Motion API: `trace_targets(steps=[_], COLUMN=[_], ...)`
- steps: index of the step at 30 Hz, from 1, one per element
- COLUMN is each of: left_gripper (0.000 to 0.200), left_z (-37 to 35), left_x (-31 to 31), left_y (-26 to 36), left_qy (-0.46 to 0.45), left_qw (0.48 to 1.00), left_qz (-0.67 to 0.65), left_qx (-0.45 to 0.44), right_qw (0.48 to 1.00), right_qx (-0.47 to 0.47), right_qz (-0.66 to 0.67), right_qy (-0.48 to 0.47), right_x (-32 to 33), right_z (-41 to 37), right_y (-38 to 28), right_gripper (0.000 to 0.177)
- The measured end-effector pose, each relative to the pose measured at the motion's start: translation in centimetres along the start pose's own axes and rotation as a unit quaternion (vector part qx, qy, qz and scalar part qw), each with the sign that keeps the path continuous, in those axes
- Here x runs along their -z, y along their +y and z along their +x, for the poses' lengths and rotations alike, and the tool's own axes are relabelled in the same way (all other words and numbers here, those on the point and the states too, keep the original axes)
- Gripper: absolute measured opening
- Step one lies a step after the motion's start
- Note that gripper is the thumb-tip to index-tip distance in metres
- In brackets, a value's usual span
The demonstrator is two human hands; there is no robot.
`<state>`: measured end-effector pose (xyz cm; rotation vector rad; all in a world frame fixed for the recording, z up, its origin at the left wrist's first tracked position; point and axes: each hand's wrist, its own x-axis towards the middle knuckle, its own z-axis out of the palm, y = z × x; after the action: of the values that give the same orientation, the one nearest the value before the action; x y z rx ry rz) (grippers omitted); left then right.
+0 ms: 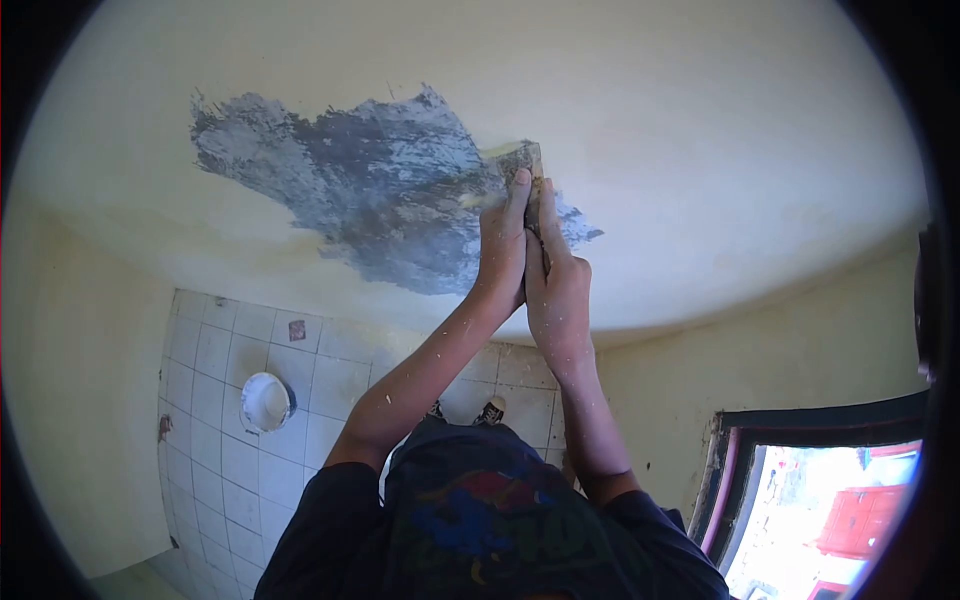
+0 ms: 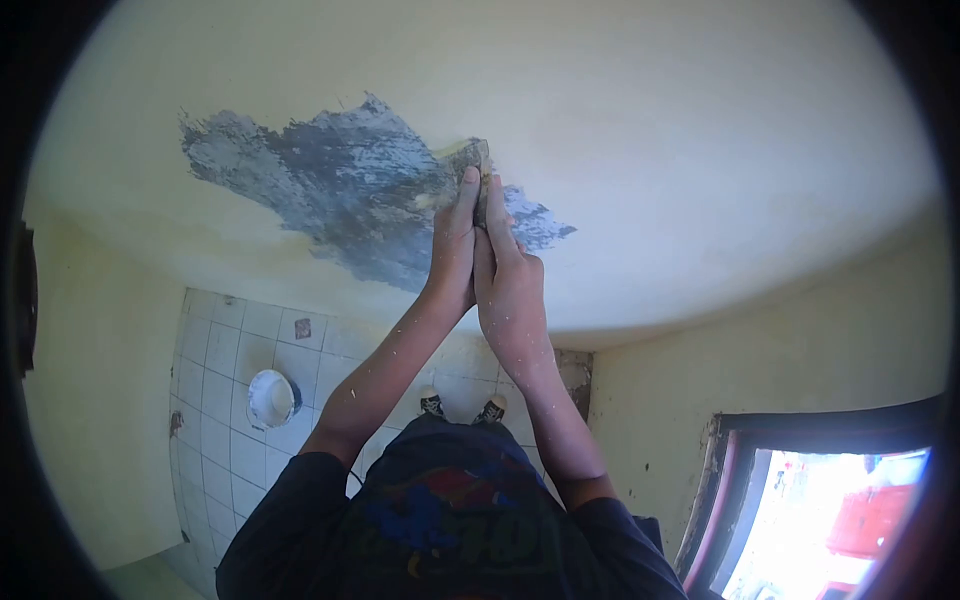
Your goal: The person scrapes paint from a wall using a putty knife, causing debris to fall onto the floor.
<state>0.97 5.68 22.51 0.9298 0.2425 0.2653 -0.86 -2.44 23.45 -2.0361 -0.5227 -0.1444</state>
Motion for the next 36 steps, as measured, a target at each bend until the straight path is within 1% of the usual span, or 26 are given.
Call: trace_targets(steps=[1,3,5,6,7,8,10,12,14,15,17,19,21,22,23,24,25,26,27,28,30,32,33,34,35,36], left_gripper=[0.049,0.049,0.049,0.049,0.049,0.049,0.05,0.052,0.05,0.05,0.051,0.048,0.047,0.046,0.046,0.047,0.049,0.052,0.047,0.037,0.03,0.025,0.028,0.029,0.03,0.029], left_z=[-0.7,-1.6,-2.2,-1.0,1.1,1.7,0.7,0.2,0.2,0.3,0.6,0.9,0.2,0.5,1.0,2.3,1.7,-2.1,-1.9,0.0,-2.4,-3.6,-1.0,-0.8,-1.1,-0.3], left_x=[0.0,-0.1,-0.4,-0.3,0.0,0.4,-0.6,-0.7,0.8,1.8,5.0,10.0,15.8,20.0,25.3,32.0,37.5,40.4,45.3,52.2,52.6,51.8,56.3,56.2,49.6,46.5], left_y=[-0.4,-0.7,-0.9,-0.4,0.3,0.5,3.8,5.0,3.6,2.5,-1.3,-7.3,-11.7,-13.8,-16.0,-20.1,-22.6,-22.9,-22.7,-23.3,-20.9,-16.6,-19.1,-18.3,-12.9,-11.0], left_qy=[-0.004,-0.014,0.003,0.004,0.016,0.027,0.02,0.015,0.02,0.022,0.066,0.041,-0.038,-0.101,-0.161,-0.207,-0.216,-0.077,-0.123,-0.125,0.069,0.022,0.098,0.11,0.023,0.084], left_qw=[1.0,0.999,0.999,1.0,1.0,0.999,0.998,0.997,0.999,0.998,0.996,0.993,0.971,0.957,0.936,0.851,0.601,0.418,0.317,0.439,0.308,0.352,0.45,0.374,0.311,0.398], left_qz=[-0.017,-0.032,0.019,0.019,0.007,-0.003,-0.014,-0.023,-0.005,-0.005,-0.057,-0.083,-0.091,-0.057,-0.023,0.401,0.747,0.892,0.909,0.774,0.898,0.935,0.874,0.915,0.94,0.898], left_qx=[0.014,0.022,0.026,0.022,-0.009,-0.035,-0.05,-0.068,-0.049,-0.054,0.028,0.077,0.219,0.265,0.311,0.27,0.187,0.154,0.242,0.439,0.308,0.04,0.154,0.105,0.136,0.167], right_qw=[1.0,0.999,0.999,0.998,0.999,0.998,0.99,0.988,0.993,0.992,0.989,0.985,0.979,0.975,0.967,0.966,0.965,0.963,0.957,0.956,0.972,0.972,0.97,0.966,0.961,0.967], right_qx=[-0.006,0.035,0.042,0.043,-0.045,-0.051,0.139,0.143,0.092,0.097,0.1,0.074,0.029,0.012,-0.006,-0.003,-0.016,-0.032,-0.063,-0.061,-0.019,-0.026,-0.054,-0.081,-0.085,-0.077], right_qz=[0.001,0.022,0.016,0.006,0.021,0.021,0.035,0.053,0.065,0.067,0.088,0.088,0.065,0.02,-0.025,-0.02,-0.033,-0.047,-0.044,-0.045,-0.02,-0.021,-0.008,0.006,0.009,0.033], right_qy=[0.0,0.02,0.031,0.036,-0.015,-0.017,0.013,0.008,-0.038,-0.04,-0.071,-0.126,-0.192,-0.222,-0.252,-0.257,-0.259,-0.262,-0.281,-0.282,-0.232,-0.232,-0.239,-0.247,-0.262,-0.241], right_x=[0.2,0.8,0.3,0.1,0.2,-0.2,-0.5,-0.2,-0.4,-0.8,-2.8,-4.8,-5.9,-6.0,-6.1,-5.9,-5.7,-5.6,-4.6,-4.0,-3.2,-2.8,-2.4,-2.3,-2.5,-2.7], right_z=[-0.8,-1.8,-1.3,-1.3,0.8,1.4,3.1,2.7,2.0,1.4,-0.1,-2.1,-4.3,-5.2,-5.8,-6.0,-6.3,-6.8,-6.4,-5.7,-5.7,-5.3,-4.8,-4.7,-4.9,-4.9], right_y=[0.2,0.2,0.3,0.4,-1.8,-1.8,-2.1,-2.7,-2.3,-1.5,2.1,7.4,12.0,14.4,16.2,17.6,18.7,19.3,18.2,17.7,17.1,16.2,15.2,14.2,13.6,13.0], right_gripper=[0.055,0.055,0.054,0.054,0.054,0.054,0.053,0.055,0.057,0.057,0.058,0.058,0.059,0.06,0.06,0.06,0.061,0.061,0.059,0.059,0.057,0.055,0.055,0.056,0.056,0.055])
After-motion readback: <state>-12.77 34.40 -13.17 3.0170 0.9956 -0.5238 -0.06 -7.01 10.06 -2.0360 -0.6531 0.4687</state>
